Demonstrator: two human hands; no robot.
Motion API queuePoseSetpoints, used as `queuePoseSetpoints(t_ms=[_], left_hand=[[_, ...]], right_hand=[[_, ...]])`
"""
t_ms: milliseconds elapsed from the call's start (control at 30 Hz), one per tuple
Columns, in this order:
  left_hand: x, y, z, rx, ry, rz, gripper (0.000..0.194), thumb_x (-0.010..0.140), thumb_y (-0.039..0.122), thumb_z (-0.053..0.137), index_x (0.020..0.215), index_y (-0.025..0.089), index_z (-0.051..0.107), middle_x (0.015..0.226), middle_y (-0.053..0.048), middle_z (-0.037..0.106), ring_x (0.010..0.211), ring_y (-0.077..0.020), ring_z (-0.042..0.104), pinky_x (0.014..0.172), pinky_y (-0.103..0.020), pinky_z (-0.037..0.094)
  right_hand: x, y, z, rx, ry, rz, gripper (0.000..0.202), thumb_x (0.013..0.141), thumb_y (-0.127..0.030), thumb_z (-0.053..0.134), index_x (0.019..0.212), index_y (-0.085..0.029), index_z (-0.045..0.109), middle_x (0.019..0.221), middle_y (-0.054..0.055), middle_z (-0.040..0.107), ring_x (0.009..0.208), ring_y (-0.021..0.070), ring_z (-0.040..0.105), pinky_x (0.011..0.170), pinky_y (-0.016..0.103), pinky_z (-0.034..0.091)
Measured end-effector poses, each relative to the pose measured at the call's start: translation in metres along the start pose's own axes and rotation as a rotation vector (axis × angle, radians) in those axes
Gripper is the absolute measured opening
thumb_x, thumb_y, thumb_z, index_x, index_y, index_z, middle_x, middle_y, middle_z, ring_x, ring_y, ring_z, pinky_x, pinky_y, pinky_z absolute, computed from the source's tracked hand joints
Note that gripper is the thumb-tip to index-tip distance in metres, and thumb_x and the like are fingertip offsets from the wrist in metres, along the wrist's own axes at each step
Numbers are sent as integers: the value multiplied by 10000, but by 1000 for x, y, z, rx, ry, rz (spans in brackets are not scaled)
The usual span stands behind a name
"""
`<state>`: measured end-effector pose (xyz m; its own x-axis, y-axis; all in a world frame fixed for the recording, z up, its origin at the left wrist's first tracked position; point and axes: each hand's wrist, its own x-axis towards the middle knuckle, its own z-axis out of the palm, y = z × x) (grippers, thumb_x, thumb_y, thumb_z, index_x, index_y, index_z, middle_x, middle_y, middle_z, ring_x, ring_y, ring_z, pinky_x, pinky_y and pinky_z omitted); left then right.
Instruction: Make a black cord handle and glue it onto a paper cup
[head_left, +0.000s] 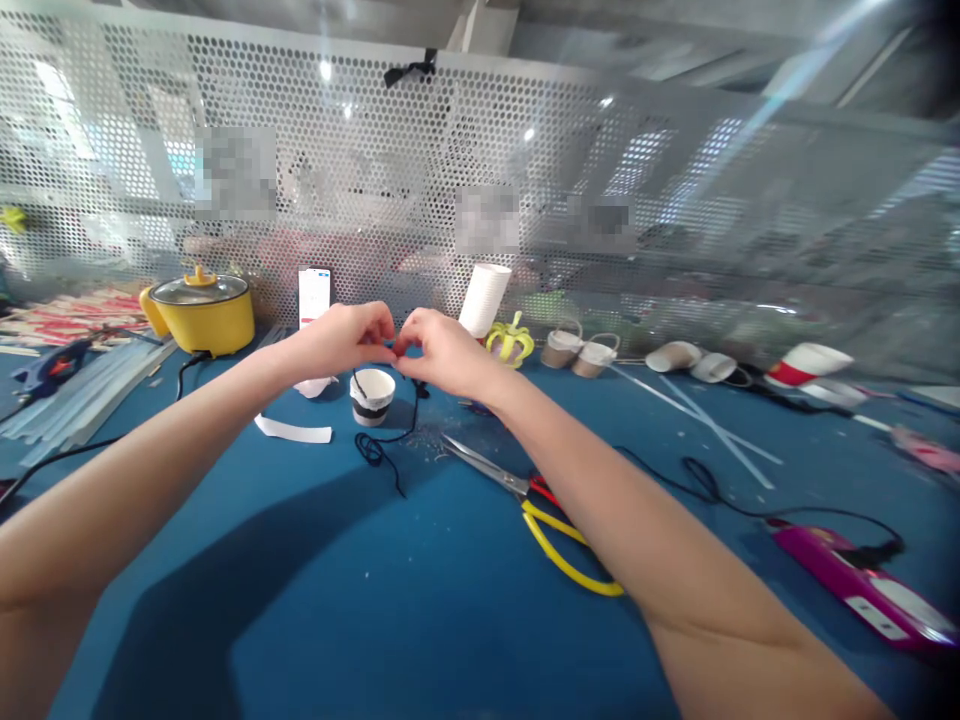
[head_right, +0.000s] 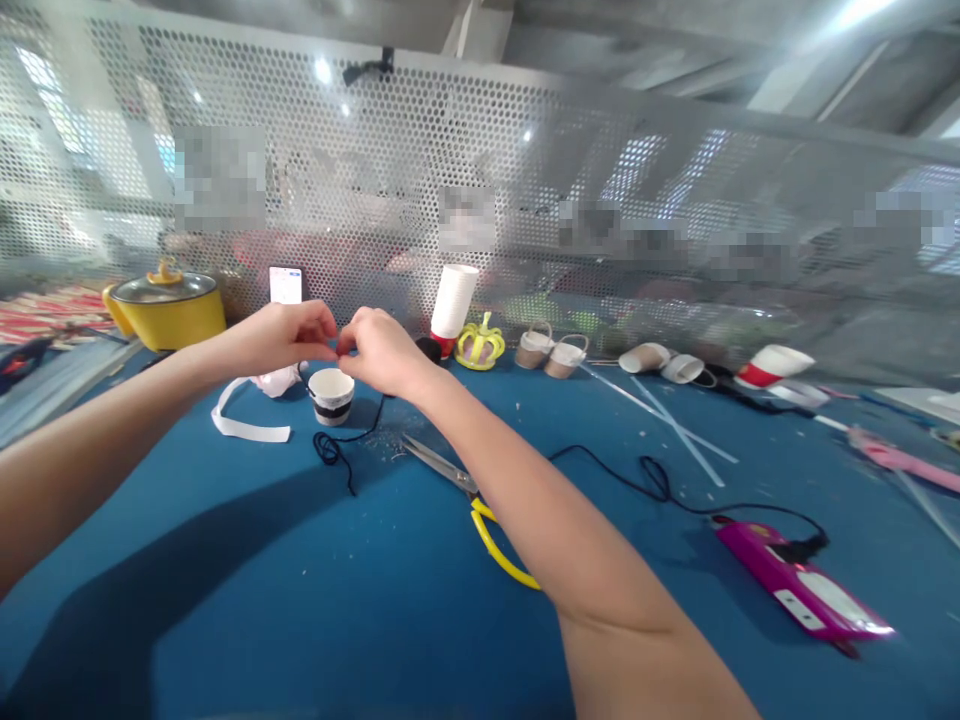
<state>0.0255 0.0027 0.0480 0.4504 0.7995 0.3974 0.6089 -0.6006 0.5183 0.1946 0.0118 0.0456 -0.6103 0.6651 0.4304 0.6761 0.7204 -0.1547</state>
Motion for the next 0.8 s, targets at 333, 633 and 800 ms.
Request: queuePoseSetpoints(t_ms=[333,633,800], left_hand=[[-13,-44,15,-19,144,-160,161,687,298,602,675,139,625,548,4,535,515,-100,446,490,-221,312],[-7,-62,35,8,218,-216,146,684,270,580,646,133,612,528,26,496,508,-86,403,489,-211,298],[-8,-73,43,12,194,-269,208,693,338,565,695,143,633,558,10,531,516,-98,432,488,-218,315]], right_hand=[[0,28,48,219,235,244,105,695,-192,614,732,-121,682,764,55,593,731,150,546,691,266,428],[2,35,85,238,388,331,50,672,-169,629,654,-167,675,696,28,549,695,155,525,706,292,426],[0,37,93,245,386,351,54,673,-173,630,648,-167,677,702,35,552,682,156,524,697,294,428]])
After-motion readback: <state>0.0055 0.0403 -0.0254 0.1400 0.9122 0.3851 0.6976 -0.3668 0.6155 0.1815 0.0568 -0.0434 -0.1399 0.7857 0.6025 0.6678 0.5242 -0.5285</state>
